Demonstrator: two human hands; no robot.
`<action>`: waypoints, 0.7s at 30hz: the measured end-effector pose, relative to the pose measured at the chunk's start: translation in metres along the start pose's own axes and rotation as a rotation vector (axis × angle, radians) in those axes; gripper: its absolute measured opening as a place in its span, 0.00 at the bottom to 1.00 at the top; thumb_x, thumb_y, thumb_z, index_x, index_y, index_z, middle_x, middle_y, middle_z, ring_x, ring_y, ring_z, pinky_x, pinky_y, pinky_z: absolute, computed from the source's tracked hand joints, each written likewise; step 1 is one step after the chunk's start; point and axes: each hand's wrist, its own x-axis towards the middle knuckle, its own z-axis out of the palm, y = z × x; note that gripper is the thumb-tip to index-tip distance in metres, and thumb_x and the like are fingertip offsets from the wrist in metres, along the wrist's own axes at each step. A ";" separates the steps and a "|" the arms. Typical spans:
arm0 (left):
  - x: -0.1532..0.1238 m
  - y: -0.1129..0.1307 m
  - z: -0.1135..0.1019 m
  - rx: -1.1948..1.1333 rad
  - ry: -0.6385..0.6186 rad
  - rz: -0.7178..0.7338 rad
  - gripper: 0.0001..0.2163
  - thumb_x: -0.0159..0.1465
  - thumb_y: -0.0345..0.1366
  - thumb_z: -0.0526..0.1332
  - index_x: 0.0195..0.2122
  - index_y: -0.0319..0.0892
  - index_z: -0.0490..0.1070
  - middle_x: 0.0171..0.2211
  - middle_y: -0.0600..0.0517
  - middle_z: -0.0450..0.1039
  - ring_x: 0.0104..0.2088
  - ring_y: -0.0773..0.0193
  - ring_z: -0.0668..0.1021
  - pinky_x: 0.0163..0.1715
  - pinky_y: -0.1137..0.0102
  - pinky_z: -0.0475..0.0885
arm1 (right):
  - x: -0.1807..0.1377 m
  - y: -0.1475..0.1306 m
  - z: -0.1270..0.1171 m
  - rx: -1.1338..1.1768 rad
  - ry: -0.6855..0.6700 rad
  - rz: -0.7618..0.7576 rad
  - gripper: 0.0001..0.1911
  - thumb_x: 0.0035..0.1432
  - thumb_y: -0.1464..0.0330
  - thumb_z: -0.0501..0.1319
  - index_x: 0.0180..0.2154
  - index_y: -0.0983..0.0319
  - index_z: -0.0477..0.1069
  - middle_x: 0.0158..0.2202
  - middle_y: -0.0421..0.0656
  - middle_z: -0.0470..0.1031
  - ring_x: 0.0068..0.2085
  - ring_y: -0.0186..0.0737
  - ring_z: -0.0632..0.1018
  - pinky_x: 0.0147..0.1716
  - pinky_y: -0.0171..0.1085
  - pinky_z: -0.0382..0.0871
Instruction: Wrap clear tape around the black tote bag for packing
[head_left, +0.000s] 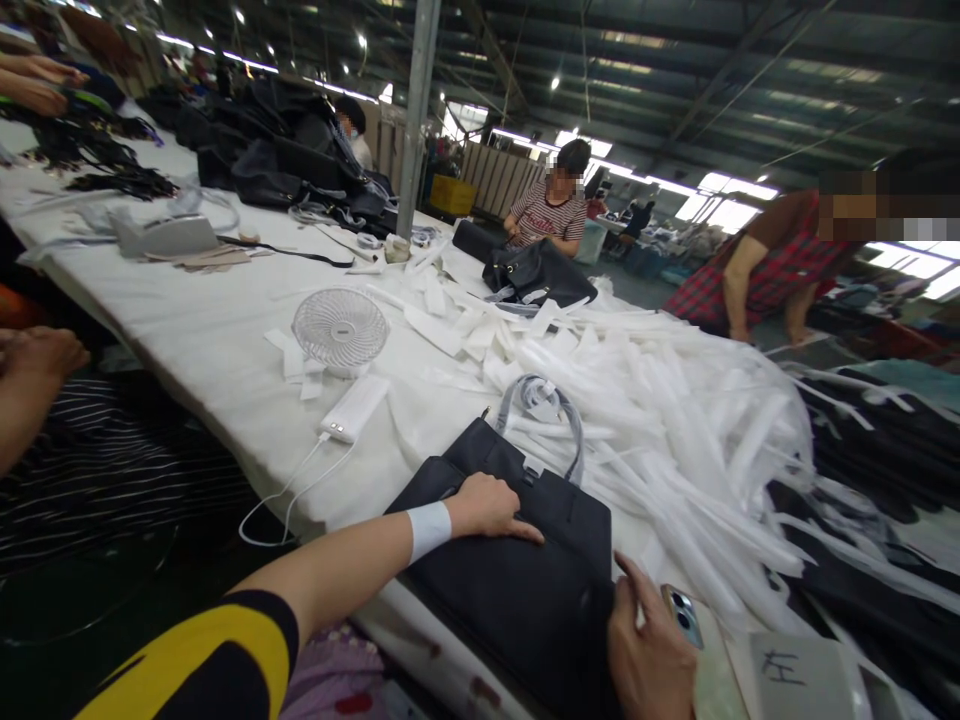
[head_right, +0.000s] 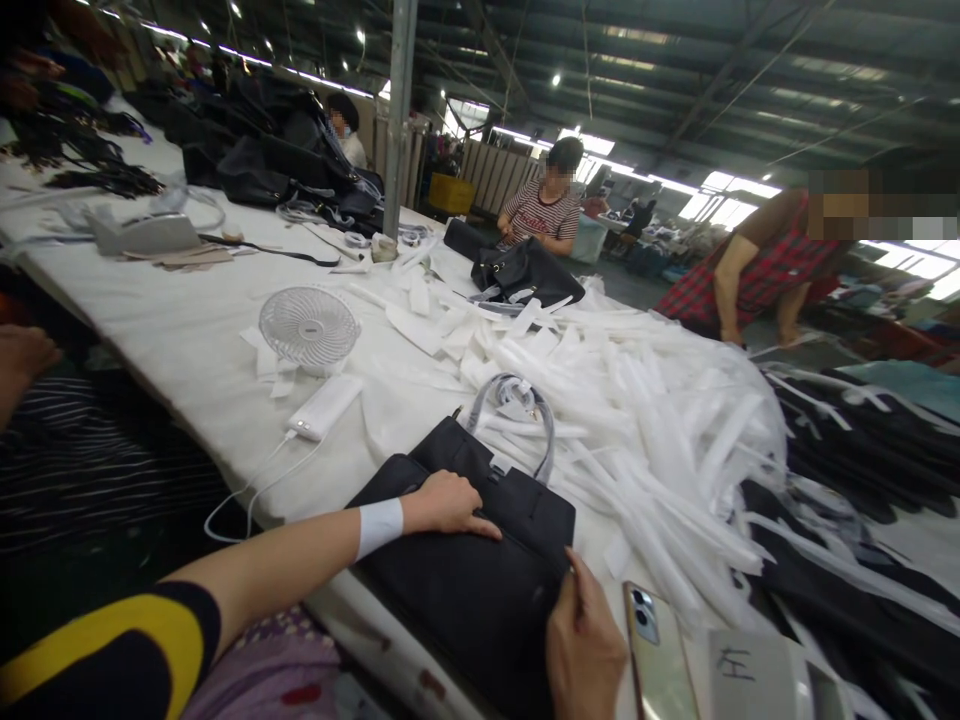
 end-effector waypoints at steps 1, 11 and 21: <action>-0.002 0.000 0.001 -0.001 0.017 0.004 0.38 0.56 0.69 0.42 0.30 0.39 0.78 0.33 0.38 0.79 0.37 0.46 0.81 0.36 0.58 0.74 | -0.002 -0.013 0.011 0.031 -0.009 -0.100 0.26 0.62 0.57 0.47 0.53 0.63 0.70 0.52 0.52 0.75 0.51 0.51 0.75 0.49 0.46 0.69; -0.048 0.007 -0.015 -0.081 0.414 -0.015 0.18 0.69 0.38 0.45 0.36 0.40 0.73 0.40 0.45 0.77 0.44 0.59 0.77 0.48 0.63 0.70 | -0.019 -0.037 0.086 -0.293 -0.172 -0.545 0.22 0.67 0.69 0.44 0.58 0.66 0.64 0.58 0.51 0.69 0.59 0.51 0.68 0.58 0.53 0.54; -0.182 -0.040 0.046 -0.985 0.898 -0.750 0.17 0.62 0.48 0.55 0.46 0.44 0.67 0.47 0.44 0.73 0.50 0.51 0.75 0.52 0.56 0.69 | -0.018 -0.044 0.081 -0.248 -0.138 -0.475 0.21 0.67 0.69 0.46 0.58 0.63 0.64 0.58 0.48 0.69 0.59 0.50 0.68 0.58 0.53 0.53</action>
